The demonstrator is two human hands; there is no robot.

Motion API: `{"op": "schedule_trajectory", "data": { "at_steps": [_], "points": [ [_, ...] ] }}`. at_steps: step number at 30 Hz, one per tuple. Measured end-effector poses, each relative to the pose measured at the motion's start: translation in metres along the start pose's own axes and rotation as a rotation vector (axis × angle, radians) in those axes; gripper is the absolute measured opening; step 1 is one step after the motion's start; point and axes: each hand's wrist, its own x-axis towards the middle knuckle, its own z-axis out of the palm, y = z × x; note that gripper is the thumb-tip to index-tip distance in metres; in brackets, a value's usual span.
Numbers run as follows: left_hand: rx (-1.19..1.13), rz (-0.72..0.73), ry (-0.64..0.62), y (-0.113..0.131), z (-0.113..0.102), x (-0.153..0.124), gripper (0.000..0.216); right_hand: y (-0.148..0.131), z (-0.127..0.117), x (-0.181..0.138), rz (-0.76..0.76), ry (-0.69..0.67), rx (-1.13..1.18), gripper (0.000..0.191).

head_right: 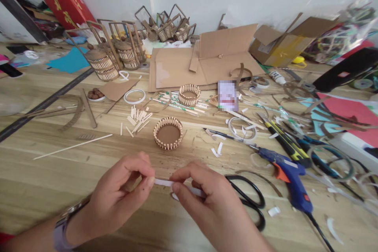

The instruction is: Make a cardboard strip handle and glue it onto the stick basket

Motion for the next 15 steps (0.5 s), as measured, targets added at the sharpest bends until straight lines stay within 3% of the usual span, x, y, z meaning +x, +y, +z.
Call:
{"op": "schedule_trajectory", "data": {
  "at_steps": [5, 10, 15],
  "points": [
    [-0.118, -0.100, -0.026, -0.001, 0.000, 0.000, 0.009, 0.000, 0.004, 0.000, -0.020, 0.040, 0.059, 0.016],
    [-0.260, -0.302, -0.100, -0.004, -0.002, 0.003, 0.011, -0.004, 0.005, -0.003, 0.118, 0.056, 0.185, 0.015],
    [-0.096, -0.339, -0.210, -0.003, -0.008, 0.013, 0.016, 0.002, 0.001, -0.001, 0.041, 0.012, 0.161, 0.015]
  ]
}}
